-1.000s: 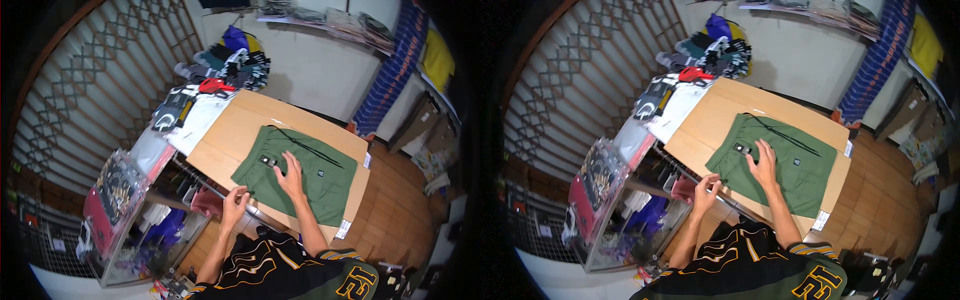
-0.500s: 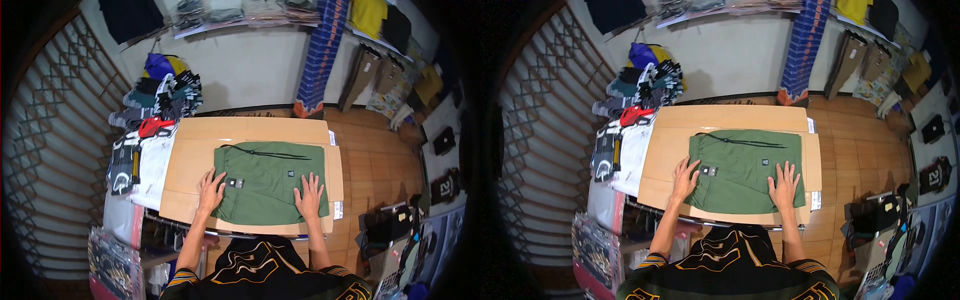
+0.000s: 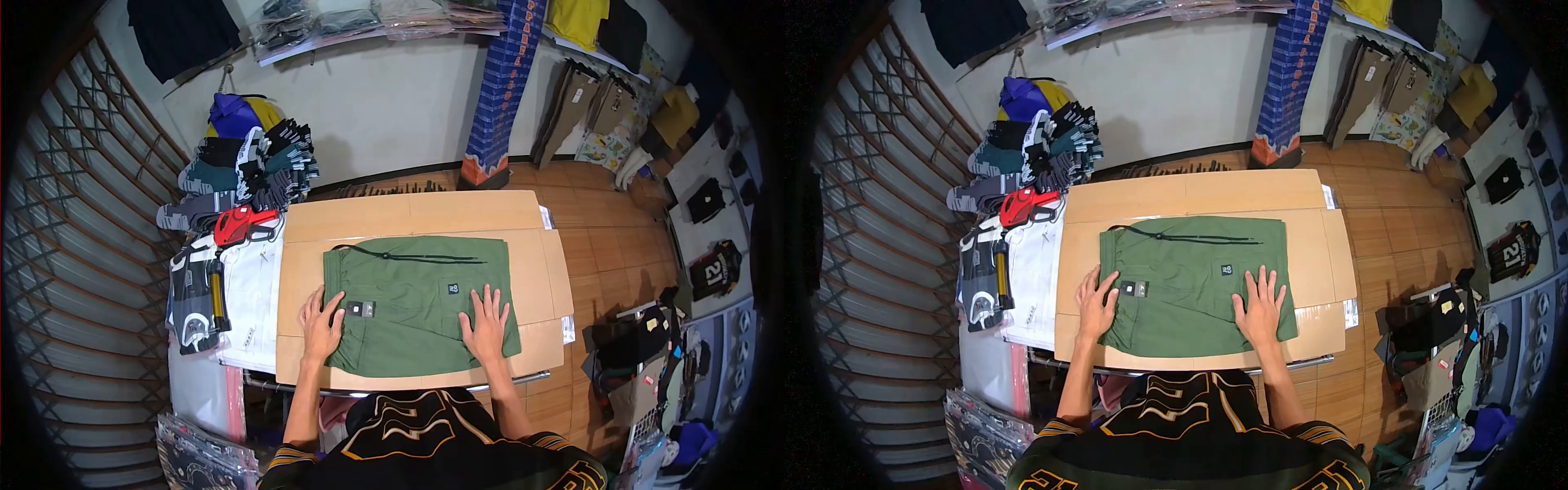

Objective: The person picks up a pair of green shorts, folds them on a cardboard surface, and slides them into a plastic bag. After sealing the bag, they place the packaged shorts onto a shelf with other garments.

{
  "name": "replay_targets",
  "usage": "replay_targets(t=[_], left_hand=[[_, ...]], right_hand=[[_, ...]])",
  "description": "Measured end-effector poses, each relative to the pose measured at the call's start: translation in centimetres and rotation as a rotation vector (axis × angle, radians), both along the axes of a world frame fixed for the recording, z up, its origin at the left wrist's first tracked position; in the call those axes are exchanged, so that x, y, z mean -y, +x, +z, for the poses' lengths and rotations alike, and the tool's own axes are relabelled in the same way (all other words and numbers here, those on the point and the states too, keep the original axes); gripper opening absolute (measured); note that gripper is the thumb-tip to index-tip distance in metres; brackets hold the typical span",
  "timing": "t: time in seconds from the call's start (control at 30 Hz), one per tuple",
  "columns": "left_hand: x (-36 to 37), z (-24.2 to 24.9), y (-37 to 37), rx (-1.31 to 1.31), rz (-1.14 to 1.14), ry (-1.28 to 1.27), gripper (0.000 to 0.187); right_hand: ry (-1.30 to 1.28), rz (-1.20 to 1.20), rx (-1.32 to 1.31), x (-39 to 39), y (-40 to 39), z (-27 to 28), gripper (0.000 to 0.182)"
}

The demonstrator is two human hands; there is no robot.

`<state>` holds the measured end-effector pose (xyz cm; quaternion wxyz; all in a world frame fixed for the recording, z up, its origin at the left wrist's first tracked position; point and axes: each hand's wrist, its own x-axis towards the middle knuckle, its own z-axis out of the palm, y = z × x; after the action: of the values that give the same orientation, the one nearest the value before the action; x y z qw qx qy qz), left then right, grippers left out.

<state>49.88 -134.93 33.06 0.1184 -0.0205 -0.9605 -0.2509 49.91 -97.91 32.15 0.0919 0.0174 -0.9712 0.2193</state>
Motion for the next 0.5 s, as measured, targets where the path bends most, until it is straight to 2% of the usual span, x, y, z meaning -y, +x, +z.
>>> replay_targets(t=[0.5], left_hand=[[0.93,-0.05,-0.09,-0.022,-0.009,0.04,0.038]], right_hand=[[-0.041,-0.03,0.01,0.99,-0.2,0.3,0.057]])
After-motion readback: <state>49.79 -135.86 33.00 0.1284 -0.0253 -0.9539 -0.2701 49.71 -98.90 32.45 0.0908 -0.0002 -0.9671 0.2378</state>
